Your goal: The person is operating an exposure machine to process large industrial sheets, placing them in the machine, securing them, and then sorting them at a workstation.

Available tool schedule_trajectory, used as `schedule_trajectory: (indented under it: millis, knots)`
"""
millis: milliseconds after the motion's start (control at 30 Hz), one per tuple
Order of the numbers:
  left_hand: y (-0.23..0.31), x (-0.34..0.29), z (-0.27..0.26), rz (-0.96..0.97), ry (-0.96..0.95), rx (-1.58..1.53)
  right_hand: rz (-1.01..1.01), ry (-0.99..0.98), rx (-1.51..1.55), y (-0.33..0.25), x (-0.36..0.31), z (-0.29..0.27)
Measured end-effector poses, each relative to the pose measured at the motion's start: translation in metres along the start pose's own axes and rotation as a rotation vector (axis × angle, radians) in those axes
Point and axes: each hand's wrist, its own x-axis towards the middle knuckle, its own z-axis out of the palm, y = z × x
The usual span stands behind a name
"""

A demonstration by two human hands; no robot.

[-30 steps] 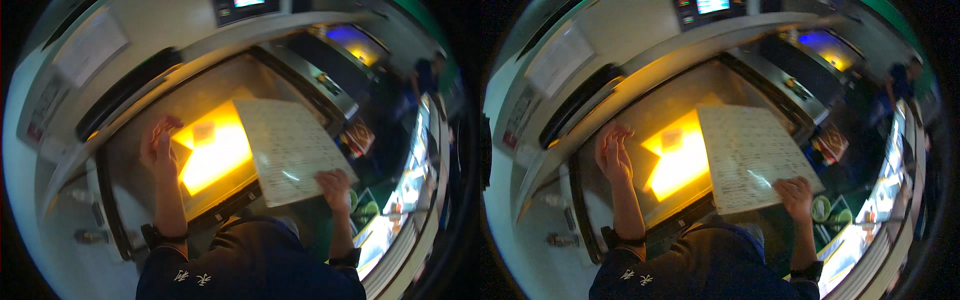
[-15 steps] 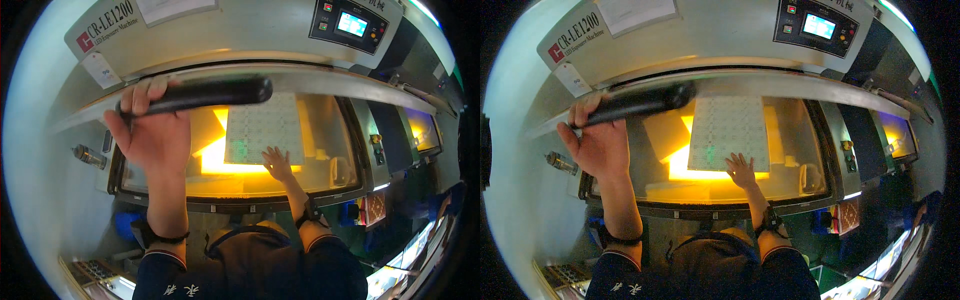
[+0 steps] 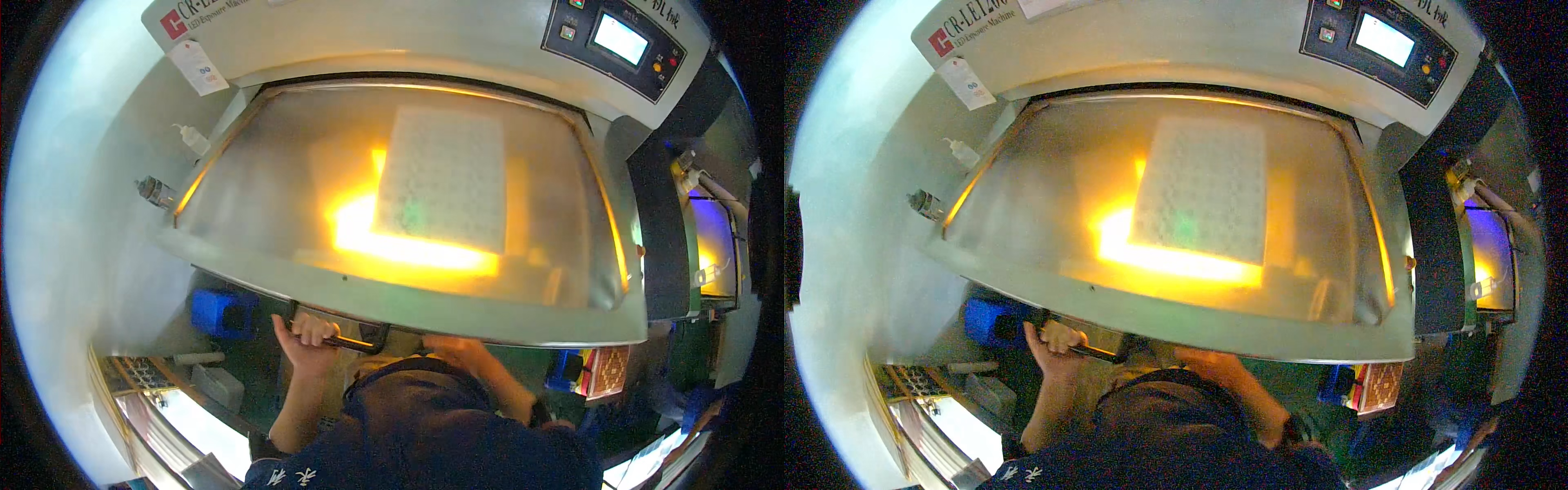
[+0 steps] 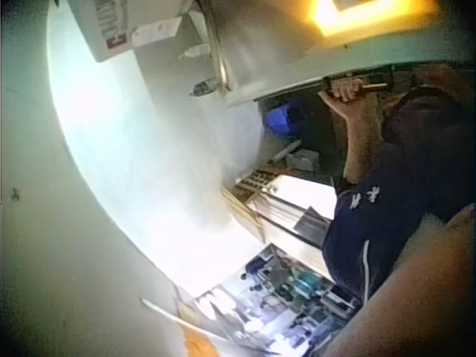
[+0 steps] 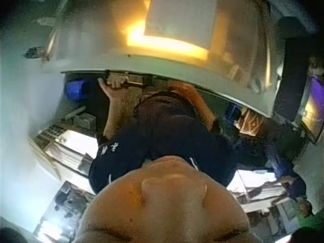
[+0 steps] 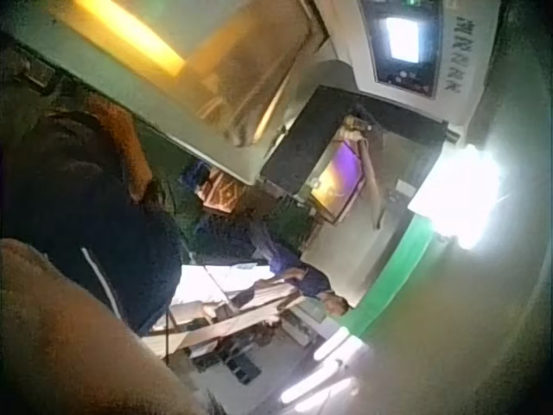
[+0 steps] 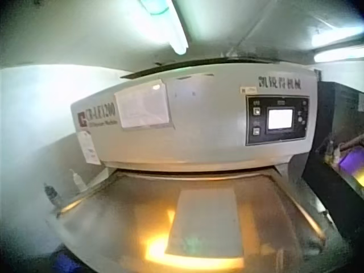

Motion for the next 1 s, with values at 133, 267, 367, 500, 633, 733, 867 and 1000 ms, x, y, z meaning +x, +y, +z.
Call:
schedule_trajectory:
  millis: [133,267,367,500,633,733,867,1000]
  knots:
    - [-0.026,0.012,-0.085,-0.012,0.654,0.142,0.426,0.098,-0.207,-0.021,-0.122,-0.025]
    - [-0.030,0.026,-0.127,-0.018,0.895,0.193,0.313,0.667,-0.099,0.016,-0.165,-0.095]
    - [-0.035,0.025,-0.137,-0.051,0.904,0.185,0.501,0.738,-0.508,0.020,-0.150,-0.184]
    - [-0.039,0.030,-0.118,-0.014,0.919,0.134,0.106,1.050,-0.516,-0.033,-0.065,-0.319]
    - [-0.030,0.028,-0.141,-0.068,0.739,0.150,-0.032,1.159,-0.788,-0.058,-0.001,-0.443]
    - [-0.034,0.036,-0.141,0.006,0.804,0.252,0.024,1.217,-0.958,-0.034,0.034,-0.525]
    - [-0.031,0.026,-0.139,0.091,0.823,0.462,0.112,1.251,-1.054,-0.009,0.081,-0.586]
    - [0.038,-0.033,-0.280,-0.130,0.436,0.360,0.421,1.316,-1.148,0.013,0.116,-0.623]
